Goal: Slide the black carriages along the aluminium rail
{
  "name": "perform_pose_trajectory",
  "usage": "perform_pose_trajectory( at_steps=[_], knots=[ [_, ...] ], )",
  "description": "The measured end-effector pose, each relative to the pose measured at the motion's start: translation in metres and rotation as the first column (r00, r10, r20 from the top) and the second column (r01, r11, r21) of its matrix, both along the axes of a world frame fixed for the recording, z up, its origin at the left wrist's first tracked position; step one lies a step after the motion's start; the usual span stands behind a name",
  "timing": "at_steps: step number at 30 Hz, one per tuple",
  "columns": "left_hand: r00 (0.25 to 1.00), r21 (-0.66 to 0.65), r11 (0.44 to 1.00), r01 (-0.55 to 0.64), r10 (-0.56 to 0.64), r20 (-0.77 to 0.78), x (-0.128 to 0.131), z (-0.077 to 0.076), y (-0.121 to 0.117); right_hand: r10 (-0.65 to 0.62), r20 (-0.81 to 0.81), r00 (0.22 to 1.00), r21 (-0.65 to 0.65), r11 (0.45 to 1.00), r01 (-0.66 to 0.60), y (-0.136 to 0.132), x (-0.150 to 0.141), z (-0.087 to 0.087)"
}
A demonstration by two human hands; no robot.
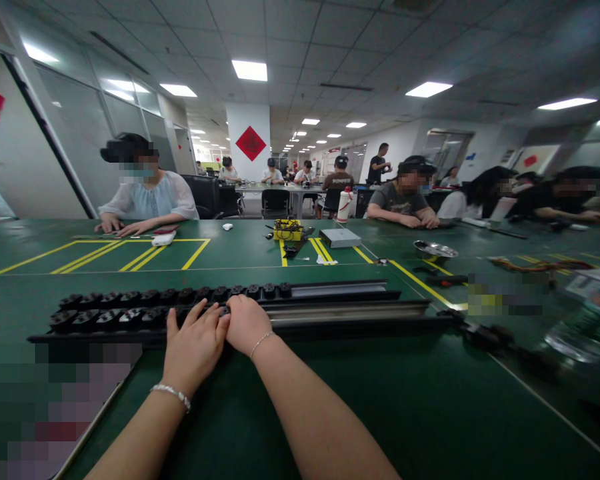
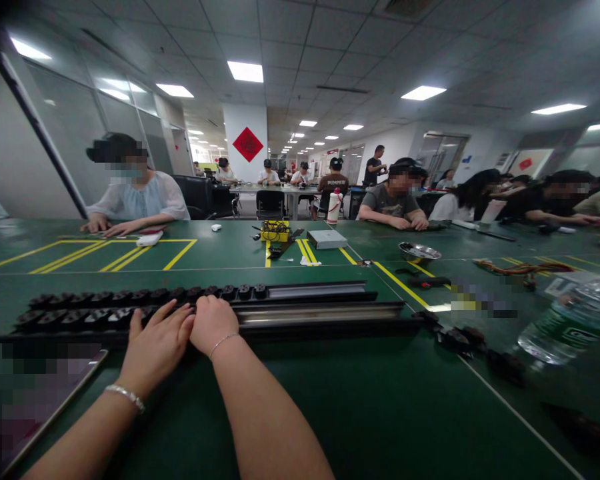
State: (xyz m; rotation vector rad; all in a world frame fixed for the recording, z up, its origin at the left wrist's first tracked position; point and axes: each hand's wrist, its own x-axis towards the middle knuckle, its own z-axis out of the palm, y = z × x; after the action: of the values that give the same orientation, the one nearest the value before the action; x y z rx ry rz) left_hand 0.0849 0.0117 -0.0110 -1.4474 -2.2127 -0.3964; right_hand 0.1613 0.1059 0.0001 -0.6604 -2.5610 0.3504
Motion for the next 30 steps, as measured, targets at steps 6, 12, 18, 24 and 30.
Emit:
perform_pose_trajectory(
  at_steps=[6, 12, 18, 24, 30],
  knots=[
    [1.0, -0.062, 0.998, 0.015, -0.013, 0.025, -0.004, -0.003, -0.002, -0.037, 0.003, 0.999, 0.015, 0.999, 0.037, -0.001, 0.0, -0.001],
    [0.992, -0.081, 0.988, 0.128, -0.129, -0.011, -0.018, -0.007, -0.003, -0.082, -0.026, 0.996, 0.077, 0.993, 0.084, -0.003, 0.0, -0.005],
    [0.985, -0.101, 0.98, 0.169, -0.17, 0.001, -0.022, -0.008, -0.004, -0.059, -0.021, 0.998, 0.072, 0.996, 0.06, -0.003, 0.003, -0.004],
    [0.983, -0.122, 0.975, 0.185, -0.182, 0.03, -0.025, -0.009, -0.006, -0.053, -0.028, 0.998, 0.082, 0.995, 0.055, -0.003, 0.005, -0.006],
    [0.983, -0.158, 0.971, 0.181, -0.18, 0.022, -0.027, -0.008, -0.006, -0.059, -0.046, 0.997, 0.093, 0.994, 0.063, -0.005, 0.006, -0.009]
  ],
)
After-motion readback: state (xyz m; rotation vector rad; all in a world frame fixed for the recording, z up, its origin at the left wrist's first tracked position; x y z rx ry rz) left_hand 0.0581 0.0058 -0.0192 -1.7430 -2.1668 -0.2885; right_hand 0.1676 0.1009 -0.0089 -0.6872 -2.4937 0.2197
